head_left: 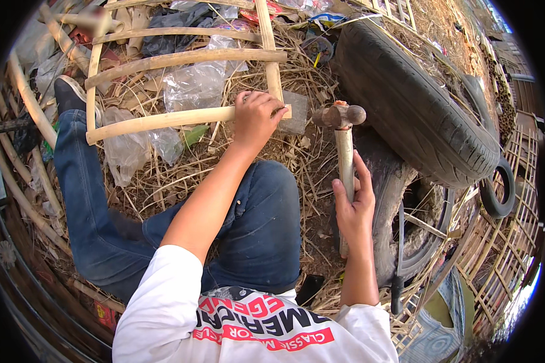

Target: The person assembles a bamboo frame by arranging thin bamboo strips, trimming a cross-piece with a blade, and hammering a small nail into a joint.

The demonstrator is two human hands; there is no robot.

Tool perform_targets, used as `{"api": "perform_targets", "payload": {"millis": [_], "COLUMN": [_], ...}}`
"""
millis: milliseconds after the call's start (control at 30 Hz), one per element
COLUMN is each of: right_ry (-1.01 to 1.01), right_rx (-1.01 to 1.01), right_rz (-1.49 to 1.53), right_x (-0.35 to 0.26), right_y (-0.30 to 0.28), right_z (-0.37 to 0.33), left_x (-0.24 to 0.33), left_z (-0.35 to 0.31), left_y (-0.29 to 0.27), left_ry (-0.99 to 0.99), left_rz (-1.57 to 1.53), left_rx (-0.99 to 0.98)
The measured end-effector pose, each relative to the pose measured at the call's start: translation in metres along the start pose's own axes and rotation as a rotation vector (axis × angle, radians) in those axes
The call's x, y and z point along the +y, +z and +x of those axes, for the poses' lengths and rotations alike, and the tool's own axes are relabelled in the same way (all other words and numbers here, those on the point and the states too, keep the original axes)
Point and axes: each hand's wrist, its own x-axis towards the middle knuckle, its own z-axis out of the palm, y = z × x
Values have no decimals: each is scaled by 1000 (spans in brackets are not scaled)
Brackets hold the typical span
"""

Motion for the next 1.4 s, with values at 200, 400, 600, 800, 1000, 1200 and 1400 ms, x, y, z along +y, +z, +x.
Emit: {"api": "perform_targets", "payload": {"millis": [200, 400, 600, 800, 1000, 1200, 1400], "right_ry": [32, 19, 39, 76, 84, 85, 36], "right_rx": [-85, -110, -136, -144, -106, -114, -102], "right_rz": [-64, -72, -56, -57, -39, -48, -36], "right_x": [-7, -8, -8, -7, -2, 1, -2], "right_y": [22, 32, 40, 43, 43, 44, 47], "right_z": [38, 50, 52, 51, 51, 50, 48], "left_x": [0, 1, 1, 3, 4, 6, 8], "left_z": [2, 7, 7, 6, 6, 7, 9], "left_y": [-1, -2, -4, -4, -4, -6, -8], "left_ry": [-49, -82, -129, -158, -213, -222, -228], "left_rz": [47, 79, 57, 22, -15, -16, -32], "left_rx": [-48, -103, -120, -107, -133, -174, -198]}}
